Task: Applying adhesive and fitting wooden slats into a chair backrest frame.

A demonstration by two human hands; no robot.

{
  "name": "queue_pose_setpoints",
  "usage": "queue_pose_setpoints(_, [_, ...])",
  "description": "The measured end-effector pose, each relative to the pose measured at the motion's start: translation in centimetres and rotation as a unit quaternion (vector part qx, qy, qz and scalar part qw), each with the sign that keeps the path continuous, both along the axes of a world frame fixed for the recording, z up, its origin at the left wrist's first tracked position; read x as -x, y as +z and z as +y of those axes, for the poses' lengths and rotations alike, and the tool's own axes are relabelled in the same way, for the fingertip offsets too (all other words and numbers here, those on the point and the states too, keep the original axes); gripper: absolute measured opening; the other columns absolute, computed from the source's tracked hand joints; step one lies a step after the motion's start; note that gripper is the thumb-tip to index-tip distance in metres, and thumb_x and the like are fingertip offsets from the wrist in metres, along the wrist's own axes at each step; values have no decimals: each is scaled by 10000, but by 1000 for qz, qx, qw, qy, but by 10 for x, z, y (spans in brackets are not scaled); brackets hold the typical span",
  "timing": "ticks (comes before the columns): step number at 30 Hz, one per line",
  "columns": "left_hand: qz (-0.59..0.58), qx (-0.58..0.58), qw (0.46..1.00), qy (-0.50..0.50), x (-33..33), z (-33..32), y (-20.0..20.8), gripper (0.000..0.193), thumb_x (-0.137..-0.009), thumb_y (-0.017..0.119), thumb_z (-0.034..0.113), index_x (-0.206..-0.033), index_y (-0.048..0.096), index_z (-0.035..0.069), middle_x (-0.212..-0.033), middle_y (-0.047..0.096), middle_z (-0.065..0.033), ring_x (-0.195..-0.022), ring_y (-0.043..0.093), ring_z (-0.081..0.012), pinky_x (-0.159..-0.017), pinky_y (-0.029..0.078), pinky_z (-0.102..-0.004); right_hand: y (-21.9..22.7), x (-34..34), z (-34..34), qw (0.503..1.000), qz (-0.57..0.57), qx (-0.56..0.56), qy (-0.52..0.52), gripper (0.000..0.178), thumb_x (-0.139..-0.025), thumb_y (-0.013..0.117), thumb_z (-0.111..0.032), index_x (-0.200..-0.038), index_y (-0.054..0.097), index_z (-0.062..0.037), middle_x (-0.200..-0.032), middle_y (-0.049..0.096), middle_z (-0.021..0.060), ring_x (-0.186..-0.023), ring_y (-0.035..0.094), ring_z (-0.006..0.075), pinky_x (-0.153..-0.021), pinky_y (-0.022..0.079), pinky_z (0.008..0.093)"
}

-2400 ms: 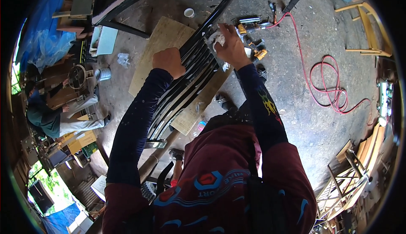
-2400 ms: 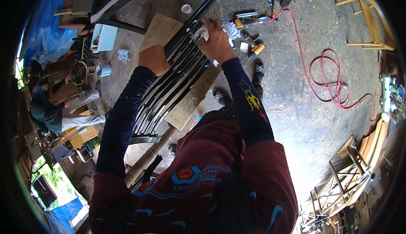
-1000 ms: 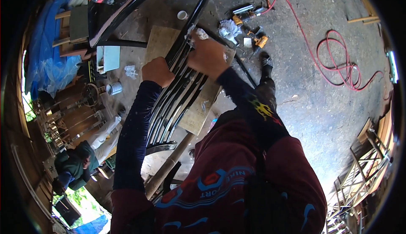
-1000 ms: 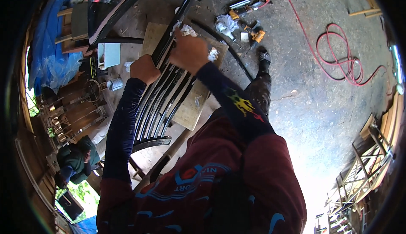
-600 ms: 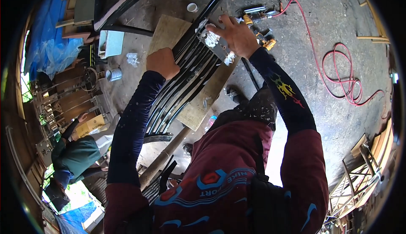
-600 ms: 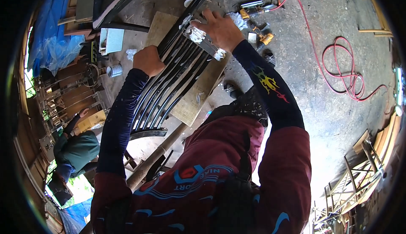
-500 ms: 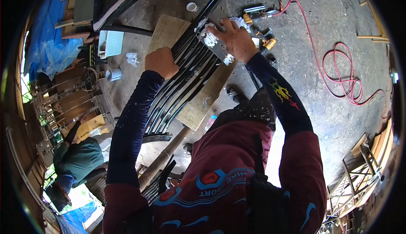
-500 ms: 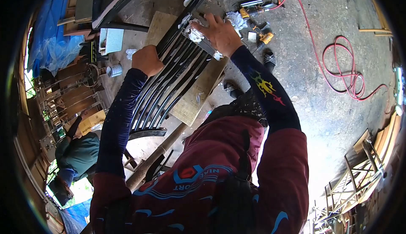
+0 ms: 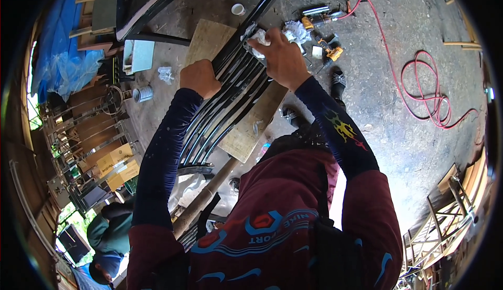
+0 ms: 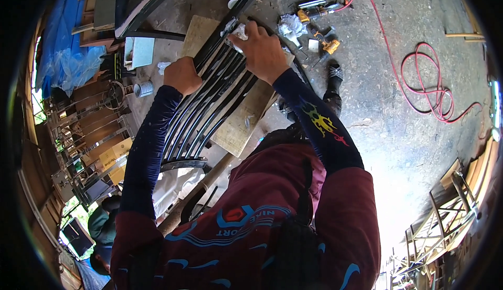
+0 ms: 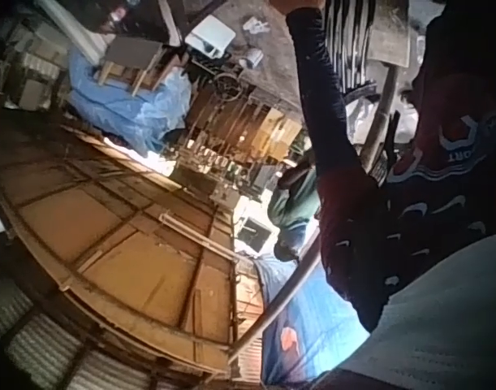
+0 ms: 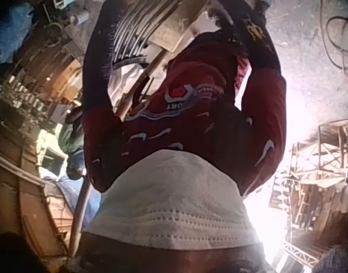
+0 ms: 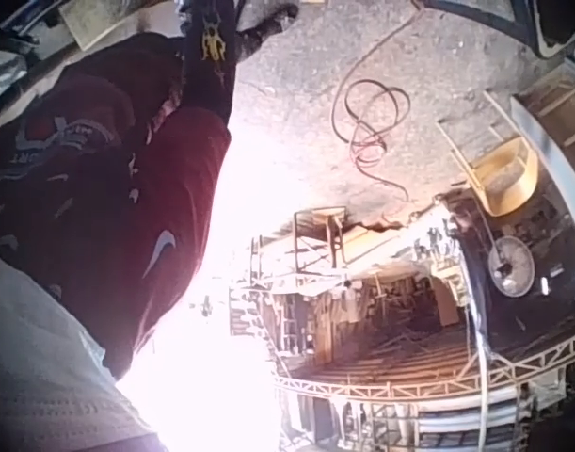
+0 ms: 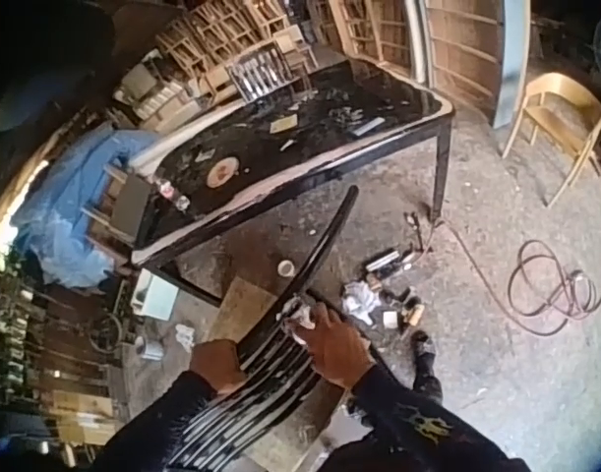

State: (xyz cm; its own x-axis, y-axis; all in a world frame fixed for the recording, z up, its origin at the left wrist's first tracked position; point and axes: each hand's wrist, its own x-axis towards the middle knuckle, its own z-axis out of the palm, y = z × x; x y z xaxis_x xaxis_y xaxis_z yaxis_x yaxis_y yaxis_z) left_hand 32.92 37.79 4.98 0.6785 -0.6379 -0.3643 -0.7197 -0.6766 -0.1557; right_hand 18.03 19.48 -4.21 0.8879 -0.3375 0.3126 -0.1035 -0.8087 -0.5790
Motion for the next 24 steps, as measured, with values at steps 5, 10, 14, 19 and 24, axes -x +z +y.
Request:
queue_pose_setpoints(5, [-4,-10,1000,0,1,1,0,218,-671,745,189,-797,701,17,-865,715,-213,-834,704,-394,-765,568,-451,-10,1,2,999,25,32,28,664,-730,672,3,-1335,609,-263,-1115,523,118,-913,655,259,-660,576,383])
queue_pose_setpoints(10, [34,-22,999,26,-1,-4,7,211,-668,701,151,-819,668,7,-870,703,-235,-843,693,-409,-768,549,-478,-44,1,8,994,-74,-44,64,665,-733,723,-40,-1342,610,-284,-1139,522,99,-998,613,267,-696,538,367])
queue_pose_setpoints(14, [7,-12,1000,7,-5,5,-3,239,-663,706,158,-836,673,-2,-861,706,-233,-844,695,-412,-769,554,-472,-47,1,12,997,-79,18,19,663,-695,736,-25,-1290,637,-300,-1138,515,84,-1069,578,257,-721,535,374])
queue_pose_setpoints(19, [-2,-8,1000,17,-1,1,3,230,-672,706,158,-822,714,-16,-872,712,-240,-854,704,-408,-779,570,-461,-40,0,18,995,-77,5,-61,624,-699,720,-16,-1257,648,-287,-1126,504,89,-1082,563,256,-714,527,377])
queue_pose_setpoints(24, [8,-29,999,23,0,6,-1,228,-680,698,161,-828,705,-11,-874,713,-238,-855,704,-410,-781,569,-466,-2,-12,40,929,-214,-239,-183,648,-751,573,21,-1383,543,-117,-999,543,130,-713,571,245,-549,458,367])
